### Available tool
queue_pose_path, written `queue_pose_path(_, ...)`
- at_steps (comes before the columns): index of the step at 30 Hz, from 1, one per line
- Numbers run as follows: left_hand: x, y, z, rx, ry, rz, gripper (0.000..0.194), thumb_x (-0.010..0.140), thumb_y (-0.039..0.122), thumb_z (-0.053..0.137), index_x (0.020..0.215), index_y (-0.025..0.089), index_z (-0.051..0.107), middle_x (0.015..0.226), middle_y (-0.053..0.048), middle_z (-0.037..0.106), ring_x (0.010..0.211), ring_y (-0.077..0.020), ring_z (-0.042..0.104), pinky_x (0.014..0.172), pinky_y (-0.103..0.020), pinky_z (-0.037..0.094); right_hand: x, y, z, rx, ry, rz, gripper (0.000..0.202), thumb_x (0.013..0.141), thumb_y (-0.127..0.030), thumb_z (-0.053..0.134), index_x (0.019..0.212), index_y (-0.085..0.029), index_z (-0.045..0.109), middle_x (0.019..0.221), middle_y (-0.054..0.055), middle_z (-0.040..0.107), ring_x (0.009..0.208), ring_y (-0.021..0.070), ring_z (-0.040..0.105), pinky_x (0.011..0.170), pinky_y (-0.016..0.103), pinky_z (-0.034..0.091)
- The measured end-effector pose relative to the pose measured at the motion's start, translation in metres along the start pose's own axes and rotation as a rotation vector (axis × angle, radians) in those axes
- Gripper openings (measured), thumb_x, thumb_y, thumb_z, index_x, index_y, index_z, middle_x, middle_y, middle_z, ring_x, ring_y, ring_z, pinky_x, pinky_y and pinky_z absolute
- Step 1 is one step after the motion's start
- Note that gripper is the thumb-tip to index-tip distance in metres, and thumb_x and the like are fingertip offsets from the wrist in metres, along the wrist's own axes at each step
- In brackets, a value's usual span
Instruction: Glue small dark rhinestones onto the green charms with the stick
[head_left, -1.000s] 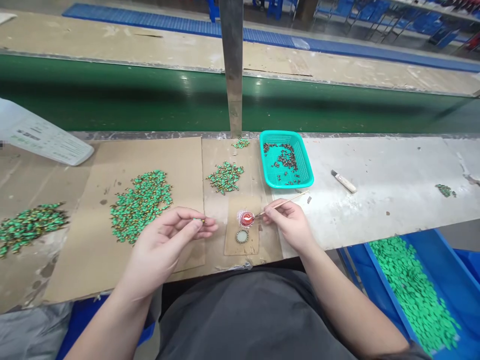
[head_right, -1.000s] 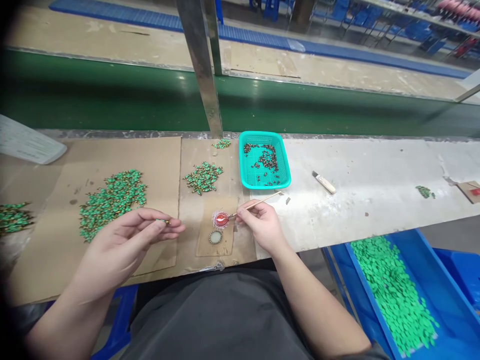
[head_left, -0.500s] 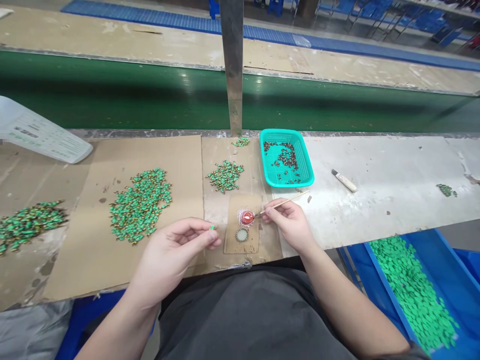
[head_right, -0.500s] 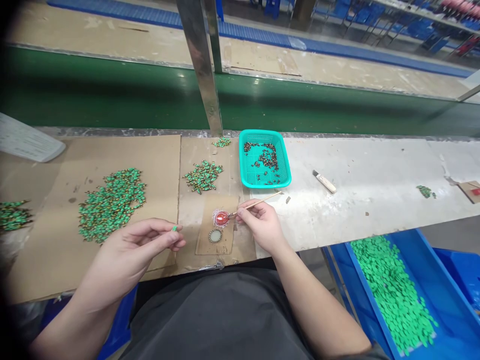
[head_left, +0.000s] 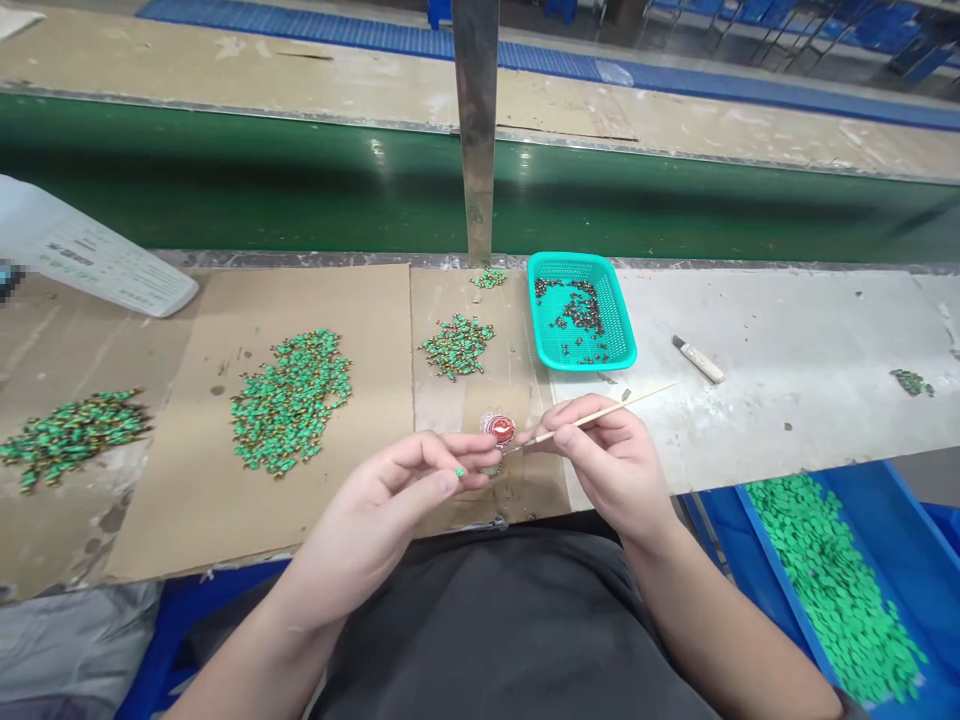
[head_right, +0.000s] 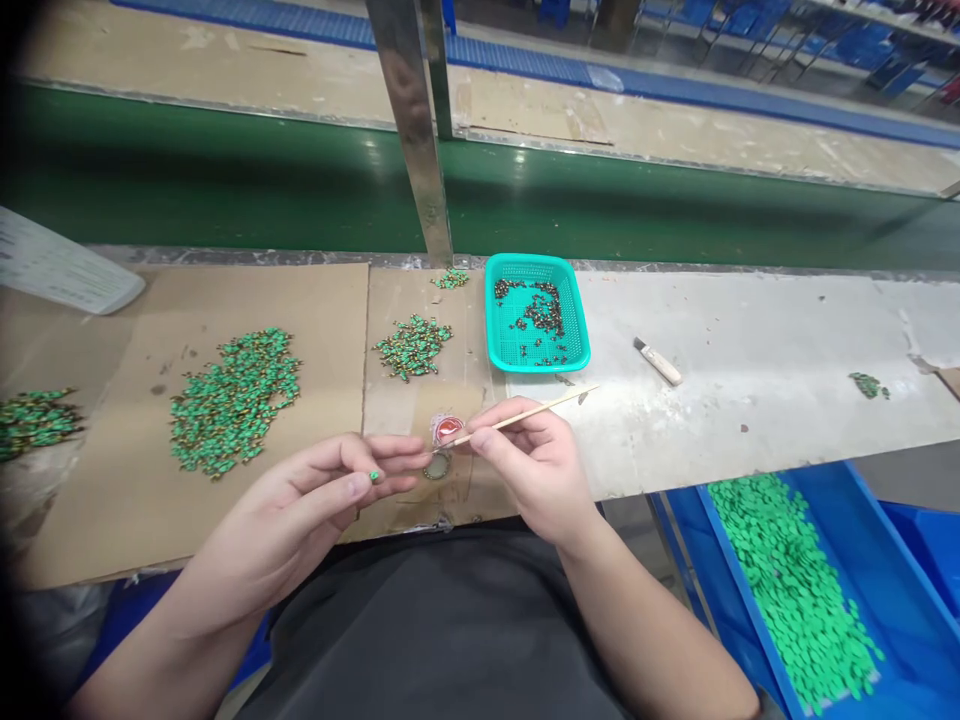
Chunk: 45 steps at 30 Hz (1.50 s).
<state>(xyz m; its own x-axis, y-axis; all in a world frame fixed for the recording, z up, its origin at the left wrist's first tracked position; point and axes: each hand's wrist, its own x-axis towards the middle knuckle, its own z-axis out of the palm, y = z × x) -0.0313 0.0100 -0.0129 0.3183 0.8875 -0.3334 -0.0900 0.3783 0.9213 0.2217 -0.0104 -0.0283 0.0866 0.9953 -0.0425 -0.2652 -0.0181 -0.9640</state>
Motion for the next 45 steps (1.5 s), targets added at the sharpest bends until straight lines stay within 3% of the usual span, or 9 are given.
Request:
queue_pose_path(3, -0.005, 0.010, 0.009, -0.103, -0.086, -0.035, 0.041, 0.088, 0.061, 0.107, 0.073, 0.030, 0.087, 0.126, -0.015, 0.098, 0.134, -0.0452, 0.090, 0.111, -0.058, 0.078, -0.009, -0.017, 0.011, 0.084, -0.086, -0.085, 0.015, 0.107, -0.040, 0.098, 0.102, -0.028, 0.089, 0.096, 0.003, 0.091, 0.095, 0.0280, 0.094, 0.095, 0.049, 0.080)
queue_pose_path(6, -0.009, 0.016, 0.013, -0.136, -0.086, -0.047, 0.044, 0.083, 0.065, 0.110, 0.072, 0.030, 0.088, 0.124, -0.014, 0.098, 0.128, -0.0459, 0.092, 0.110, -0.060, 0.078, -0.015, -0.029, 0.016, 0.057, -0.096, -0.129, 0.010, 0.108, -0.035, 0.097, 0.104, -0.029, 0.091, 0.098, 0.004, 0.092, 0.095, 0.0273, 0.094, 0.089, 0.045, 0.080)
queue_pose_path(12, -0.013, 0.018, 0.016, -0.152, -0.077, -0.051, 0.044, 0.081, 0.067, 0.112, 0.074, 0.030, 0.090, 0.114, -0.011, 0.098, 0.109, -0.0394, 0.095, 0.102, -0.054, 0.081, -0.021, -0.038, 0.023, -0.017, -0.080, -0.187, 0.005, 0.108, -0.033, 0.097, 0.105, -0.030, 0.094, 0.098, 0.004, 0.095, 0.094, 0.0273, 0.094, 0.102, 0.051, 0.079)
queue_pose_path(21, -0.016, 0.017, 0.014, -0.189, -0.082, -0.067, 0.042, 0.085, 0.060, 0.112, 0.076, 0.025, 0.090, 0.116, -0.012, 0.095, 0.111, -0.0347, 0.092, 0.103, -0.044, 0.078, -0.020, -0.036, 0.023, -0.056, -0.114, -0.211, 0.001, 0.109, -0.028, 0.096, 0.109, -0.029, 0.095, 0.100, 0.004, 0.096, 0.095, 0.0237, 0.094, 0.101, 0.043, 0.079)
queue_pose_path(27, -0.017, 0.017, 0.013, -0.264, -0.131, -0.084, 0.033, 0.091, 0.051, 0.110, 0.081, 0.025, 0.091, 0.113, -0.006, 0.094, 0.104, -0.0217, 0.088, 0.097, -0.025, 0.071, -0.019, -0.032, 0.021, -0.078, -0.133, -0.239, 0.015, 0.106, -0.015, 0.096, 0.112, -0.029, 0.096, 0.102, 0.002, 0.095, 0.096, 0.0197, 0.092, 0.092, 0.031, 0.077)
queue_pose_path(45, -0.019, 0.012, 0.007, -0.204, -0.182, -0.051, 0.031, 0.098, 0.052, 0.104, 0.087, 0.026, 0.090, 0.113, -0.006, 0.093, 0.119, -0.0273, 0.085, 0.102, -0.030, 0.065, -0.020, -0.039, 0.021, -0.164, -0.166, -0.278, 0.015, 0.107, -0.014, 0.093, 0.110, -0.028, 0.095, 0.100, 0.003, 0.094, 0.091, 0.0226, 0.091, 0.088, 0.038, 0.077)
